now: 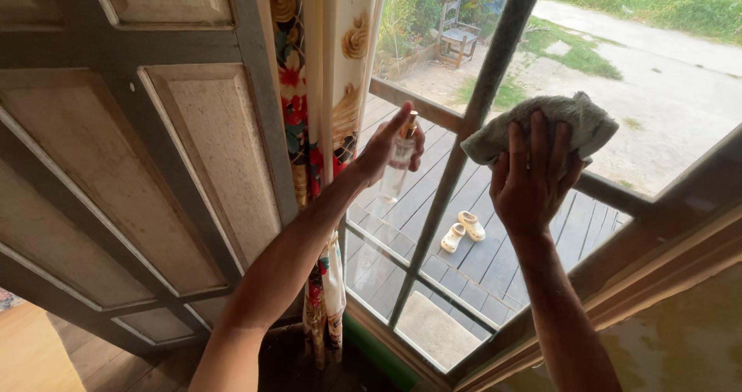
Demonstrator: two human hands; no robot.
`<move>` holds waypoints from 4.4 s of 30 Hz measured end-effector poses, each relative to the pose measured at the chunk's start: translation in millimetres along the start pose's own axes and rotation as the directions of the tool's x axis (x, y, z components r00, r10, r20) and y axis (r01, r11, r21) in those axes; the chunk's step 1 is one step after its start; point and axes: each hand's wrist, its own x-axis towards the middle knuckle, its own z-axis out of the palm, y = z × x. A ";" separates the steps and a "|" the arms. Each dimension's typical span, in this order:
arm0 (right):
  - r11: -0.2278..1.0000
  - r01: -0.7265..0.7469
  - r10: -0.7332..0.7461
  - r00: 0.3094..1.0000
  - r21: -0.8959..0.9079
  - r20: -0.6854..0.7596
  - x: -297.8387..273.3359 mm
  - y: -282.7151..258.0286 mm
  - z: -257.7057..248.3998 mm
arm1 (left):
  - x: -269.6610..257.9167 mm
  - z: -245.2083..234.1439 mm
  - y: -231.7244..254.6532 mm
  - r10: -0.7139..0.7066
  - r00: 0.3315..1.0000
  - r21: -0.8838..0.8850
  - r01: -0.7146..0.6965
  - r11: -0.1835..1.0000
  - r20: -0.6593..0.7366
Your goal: The person cleans a window and its frame using a spray bottle and a cloth. They repeatedly spray the glass and wipe it down, moving from the lower sections to the upper panes and the surrounding frame.
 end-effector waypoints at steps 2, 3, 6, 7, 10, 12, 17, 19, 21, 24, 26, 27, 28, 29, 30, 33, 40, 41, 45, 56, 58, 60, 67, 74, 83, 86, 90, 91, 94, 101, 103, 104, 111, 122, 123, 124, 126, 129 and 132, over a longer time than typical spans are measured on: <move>1.000 -0.002 0.002 1.000 0.015 -0.019 1.5 -0.8 1.5 | 5.9 6.6 12.7 0.038 0.999 0.139 -0.033 0.990 -0.029; 1.000 0.000 0.000 1.000 0.013 -0.020 1.0 -1.2 1.5 | 6.7 10.3 17.8 0.064 0.997 0.184 -0.056 0.981 -0.038; 1.000 0.000 0.001 1.000 0.016 -0.026 2.9 -2.4 2.0 | 9.1 22.6 32.6 0.161 0.982 0.311 -0.124 0.942 -0.097; 1.000 -0.002 0.003 1.000 0.022 -0.027 3.2 -2.6 2.1 | 9.9 26.9 36.2 0.197 0.973 0.351 -0.145 0.925 -0.119; 1.000 -0.014 0.015 0.999 0.016 -0.030 2.0 -5.5 3.5 | 14.9 36.8 45.5 0.255 0.934 0.409 -0.137 0.902 -0.250; 1.000 -0.013 0.014 0.999 0.009 -0.037 1.6 -5.5 4.4 | 17.8 40.7 50.7 0.285 0.914 0.420 -0.147 0.895 -0.289; 1.000 -0.009 0.010 0.999 0.017 -0.042 -2.9 -5.2 7.5 | 18.7 45.5 55.3 0.316 0.877 0.453 -0.130 0.882 -0.363; 0.999 -0.020 0.021 0.999 0.028 -0.030 -5.2 -4.4 6.1 | 20.0 45.6 54.9 0.288 0.864 0.443 -0.086 0.892 -0.414; 0.998 -0.043 0.044 0.999 0.043 -0.022 -6.0 -4.0 3.5 | 25.2 40.7 57.4 0.349 0.826 0.564 -0.045 0.824 -0.444; 0.990 -0.108 0.110 0.994 0.090 -0.010 -3.9 -6.1 -0.8 | 30.4 29.9 62.5 0.419 0.764 0.677 0.031 0.736 -0.490; 0.974 -0.171 0.173 0.985 0.149 0.002 0.8 -7.3 -2.5 | 34.2 21.9 69.5 0.443 0.742 0.722 0.079 0.688 -0.503; 0.973 -0.182 0.184 0.983 0.144 0.001 3.9 -8.4 -1.2 | 35.2 17.5 72.1 0.442 0.743 0.739 0.104 0.666 -0.502; 0.971 -0.193 0.195 0.981 0.139 0.000 7.4 -9.4 1.2 | 37.3 13.5 73.9 0.441 0.744 0.756 0.128 0.642 -0.501; 0.970 -0.204 0.205 0.979 0.135 0.002 9.6 -10.9 3.5 | 39.1 9.7 74.1 0.430 0.759 0.768 0.141 0.624 -0.489; 0.971 -0.200 0.202 0.979 0.127 0.000 11.6 -12.9 6.4 | 41.7 5.1 73.7 0.419 0.773 0.781 0.152 0.606 -0.476; 0.973 -0.201 0.203 0.979 0.116 -0.007 18.4 -19.1 15.1 | 54.2 -13.3 71.1 0.374 0.798 0.752 0.145 0.643 -0.473; 0.968 -0.216 0.225 0.972 0.124 -0.063 41.7 -44.5 33.1 | 55.4 -65.4 65.8 0.510 0.694 0.738 0.046 0.673 -0.509; 0.972 -0.210 0.219 0.972 0.106 -0.080 47.5 -48.9 37.6 | 52.2 -72.7 67.0 0.497 0.697 0.749 0.085 0.658 -0.516; 0.973 -0.214 0.216 0.976 0.080 -0.011 76.4 -76.6 62.3 | 36.9 -95.8 73.0 0.488 0.697 0.779 0.163 0.605 -0.525; 0.974 0.094 -0.106 0.993 -0.208 -0.051 149.6 -165.7 126.8 | 13.8 -149.3 77.4 0.435 0.730 0.805 0.266 0.530 -0.527; 0.968 0.132 -0.145 0.988 -0.213 -0.047 159.6 -181.8 141.6 | 14.8 -160.5 71.2 0.378 0.740 0.777 0.302 0.553 -0.556; 0.959 0.164 -0.179 0.983 -0.230 -0.045 164.5 -196.3 154.6 | 17.8 -170.4 62.6 0.339 0.759 0.746 0.276 0.606 -0.556; 0.942 0.274 -0.269 0.962 -0.191 0.052 141.8 -229.5 193.6 | 22.3 -200.9 31.5 0.319 0.762 0.702 0.240 0.670 -0.564; 0.887 0.420 -0.405 0.907 -0.192 0.114 58.6 -224.5 192.6 | 7.3 -202.9 23.6 0.309 0.819 0.730 0.183 0.658 -0.484; 0.928 0.286 -0.292 0.956 -0.239 0.015 87.0 -160.2 118.4 | -5.1 -191.6 27.6 0.399 0.809 0.782 0.115 0.613 -0.431; 0.959 0.203 -0.216 0.975 -0.199 -0.047 115.8 -175.1 122.7 | -3.5 -193.2 26.5 0.336 0.821 0.768 0.180 0.615 -0.461; 0.966 0.184 -0.203 0.975 -0.181 -0.093 143.4 -206.1 153.4 | 6.7 -196.0 21.1 0.260 0.822 0.741 0.261 0.618 -0.506; 0.962 0.178 -0.201 0.975 -0.208 -0.097 144.9 -213.6 161.5 | 8.6 -196.6 18.5 0.248 0.820 0.730 0.269 0.628 -0.516; 0.953 0.215 -0.234 0.970 -0.212 -0.066 140.9 -230.9 182.1 | 10.7 -199.0 12.2 0.210 0.848 0.730 0.261 0.632 -0.486; 0.916 0.351 -0.362 0.932 -0.194 -0.019 92.0 -223.2 177.0 | 23.9 -185.7 -18.9 0.378 0.834 0.780 0.095 0.618 -0.401; 0.904 0.400 -0.405 0.914 -0.152 0.001 90.0 -207.9 166.4 | 25.6 -182.7 -22.3 0.323 0.859 0.722 0.076 0.687 -0.398; 0.897 0.423 -0.425 0.905 -0.131 0.010 91.6 -199.6 159.6 | 26.3 -180.0 -22.9 0.336 0.850 0.728 0.079 0.681 -0.406; 0.967 0.253 -0.255 0.955 0.034 0.151 135.3 -126.7 104.2 | 27.8 -145.9 -10.4 0.284 0.881 0.684 0.060 0.727 -0.378; 0.943 -0.299 0.287 0.953 -0.147 -0.098 26.5 -108.3 111.0 | 11.5 -117.2 9.6 0.179 0.911 0.717 0.160 0.679 -0.373; 0.939 -0.296 0.284 0.955 -0.176 -0.088 16.1 -118.0 118.2 | 9.4 -118.0 8.3 0.201 0.905 0.717 0.147 0.681 -0.376; 0.934 -0.292 0.282 0.956 -0.205 -0.078 10.5 -124.8 125.8 | 7.9 -119.5 7.4 0.222 0.898 0.718 0.134 0.683 -0.379; 0.941 -0.310 0.302 0.950 -0.137 -0.074 8.9 -133.7 139.7 | 4.4 -122.8 5.7 0.234 0.889 0.721 0.139 0.679 -0.393; 0.966 -0.232 0.227 0.972 -0.111 -0.058 21.8 -151.1 159.4 | 2.8 -129.0 2.7 0.239 0.885 0.701 0.128 0.701 -0.400; 0.981 -0.058 0.060 0.998 -0.183 0.006 45.9 -171.4 176.3 | 4.7 -133.8 -3.0 0.253 0.878 0.694 0.117 0.710 -0.406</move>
